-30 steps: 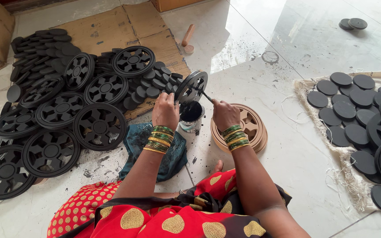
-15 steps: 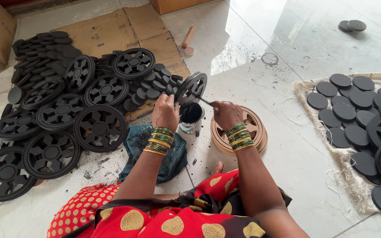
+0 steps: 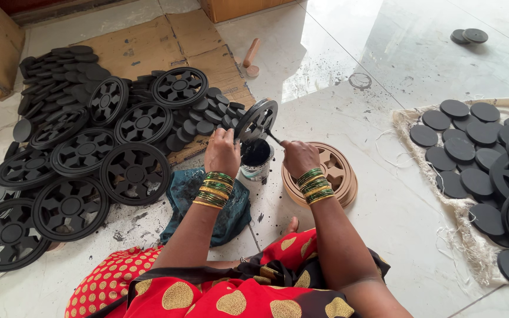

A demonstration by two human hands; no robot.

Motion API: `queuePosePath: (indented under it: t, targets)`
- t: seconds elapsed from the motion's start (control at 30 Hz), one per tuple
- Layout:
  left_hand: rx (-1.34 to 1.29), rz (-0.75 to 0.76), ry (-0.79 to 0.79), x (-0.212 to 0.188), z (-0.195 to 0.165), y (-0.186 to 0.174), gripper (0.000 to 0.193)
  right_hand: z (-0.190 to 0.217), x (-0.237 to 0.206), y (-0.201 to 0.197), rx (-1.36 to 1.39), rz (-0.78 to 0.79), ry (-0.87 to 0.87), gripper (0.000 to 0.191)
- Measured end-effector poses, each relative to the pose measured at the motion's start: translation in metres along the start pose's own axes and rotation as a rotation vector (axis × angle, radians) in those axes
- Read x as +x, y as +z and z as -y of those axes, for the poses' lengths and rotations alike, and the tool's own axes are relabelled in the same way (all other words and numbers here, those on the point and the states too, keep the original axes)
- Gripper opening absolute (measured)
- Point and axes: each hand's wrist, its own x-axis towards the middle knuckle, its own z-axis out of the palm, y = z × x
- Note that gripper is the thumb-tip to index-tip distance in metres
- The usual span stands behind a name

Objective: The person sits on the floor painting wooden wheel-shaped craft discs black. They hold each disc in one hand and apply black paint with a brush, dipping the brush into a paint container, then set finished discs with a large pile of already painted black discs.

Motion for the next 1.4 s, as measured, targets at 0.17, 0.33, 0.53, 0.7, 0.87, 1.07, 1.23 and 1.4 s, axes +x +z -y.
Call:
queuePosePath:
  t: [0.17, 0.33, 0.53, 0.7, 0.87, 1.07, 1.23, 1.4]
  targets:
    - [-0.002, 0.008, 0.004, -0.002, 0.001, 0.0, 0.04, 0.006, -0.004, -0.01, -0.003, -0.025, 0.012, 0.029]
    - [0.009, -0.016, 0.02, 0.0, 0.001, -0.001, 0.039, 0.011, -0.002, -0.016, 0.085, 0.026, 0.122, 0.027]
    - [-0.002, 0.013, 0.0, -0.002, 0.001, 0.0, 0.039, 0.005, 0.008, -0.007, 1.054, 0.017, 0.486, 0.027]
    - [-0.08, -0.016, -0.032, -0.007, 0.009, 0.005, 0.036, 0.003, 0.005, -0.007, 1.575, 0.137, 0.586, 0.026]
    - [-0.247, -0.038, -0.131, -0.038, 0.028, 0.01, 0.03, -0.001, 0.006, -0.018, 1.524, 0.116, 0.596, 0.025]
    - [-0.254, -0.087, -0.15, -0.047, 0.04, 0.014, 0.032, 0.001, 0.008, -0.014, 1.402, 0.093, 0.546, 0.026]
    - [-0.148, -0.093, -0.198, -0.045, 0.03, 0.009, 0.033, -0.004, 0.009, -0.009, 1.405, 0.101, 0.554, 0.027]
    - [-0.184, -0.098, -0.193, -0.043, 0.026, 0.009, 0.042, -0.01, 0.007, -0.006, 1.4, 0.096, 0.569, 0.027]
